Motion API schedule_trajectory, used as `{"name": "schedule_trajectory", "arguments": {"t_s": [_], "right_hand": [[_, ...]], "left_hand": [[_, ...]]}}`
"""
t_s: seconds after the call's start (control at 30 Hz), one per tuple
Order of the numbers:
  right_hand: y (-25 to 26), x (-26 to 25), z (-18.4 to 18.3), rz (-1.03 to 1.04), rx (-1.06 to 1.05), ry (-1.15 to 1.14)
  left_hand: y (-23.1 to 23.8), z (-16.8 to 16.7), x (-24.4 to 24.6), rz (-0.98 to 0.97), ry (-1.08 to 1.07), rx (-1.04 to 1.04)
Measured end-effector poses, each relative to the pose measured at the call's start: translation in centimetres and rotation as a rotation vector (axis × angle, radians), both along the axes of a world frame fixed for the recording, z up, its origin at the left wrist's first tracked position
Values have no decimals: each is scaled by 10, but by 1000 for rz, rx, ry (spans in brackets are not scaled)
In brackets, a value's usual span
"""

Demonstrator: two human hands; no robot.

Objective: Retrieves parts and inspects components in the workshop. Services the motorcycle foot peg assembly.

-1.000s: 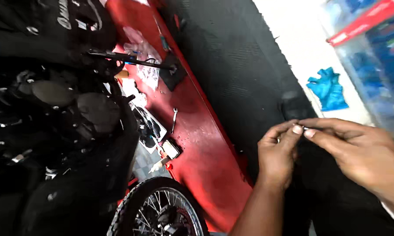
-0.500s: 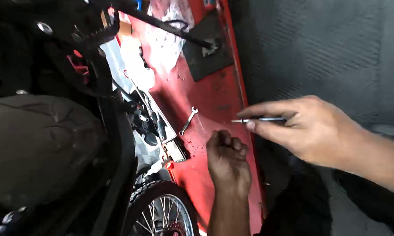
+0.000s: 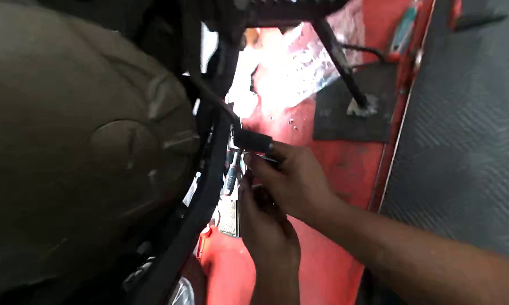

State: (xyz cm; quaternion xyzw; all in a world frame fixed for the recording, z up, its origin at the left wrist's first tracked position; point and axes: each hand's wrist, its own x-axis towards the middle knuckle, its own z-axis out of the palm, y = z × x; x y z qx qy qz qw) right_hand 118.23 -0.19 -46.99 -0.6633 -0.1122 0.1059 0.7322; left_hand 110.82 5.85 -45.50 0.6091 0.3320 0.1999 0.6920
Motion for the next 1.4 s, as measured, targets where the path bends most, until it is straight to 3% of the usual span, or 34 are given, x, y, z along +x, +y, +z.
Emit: {"name": "schedule_trajectory", "arguments": {"t_s": [0.33,0.47,0.53,0.57,0.7,0.77,0.9,1.0,1.1,1.27,1.33,1.4], "right_hand": [[18,9,10,-110,-79,-70],[17,14,-7,-200,-280,-485],[15,18,-11,-205,-271,-585],[14,19,-7,-149,-198,-496],[14,26,8,136,337,227],[12,30,17,281,441,471],[4,35,22,432,608,768],[6,29,23,418,630,782],[-5,11,15,244,386,442],[-28,-5,-44,-99,-215,-701],[-30,-3,-44,-150,-263,-887],[-30,-2,-44,-177,-246,-926]], "left_hand": [[15,14,5,7,-63,-119],[13,26,18,-42,-52,-90],[9,26,28,-40,-99,-77],[9,25,32,-36,-122,-69],[17,14,41,-14,-161,-87],[27,10,45,-26,-207,-55],[35,7,46,-142,-243,-35],[32,10,45,-134,-194,-103],[21,13,46,-15,-187,-40],[13,14,50,96,-201,65],[12,16,50,106,-158,32],[12,14,48,90,-159,21]]}}
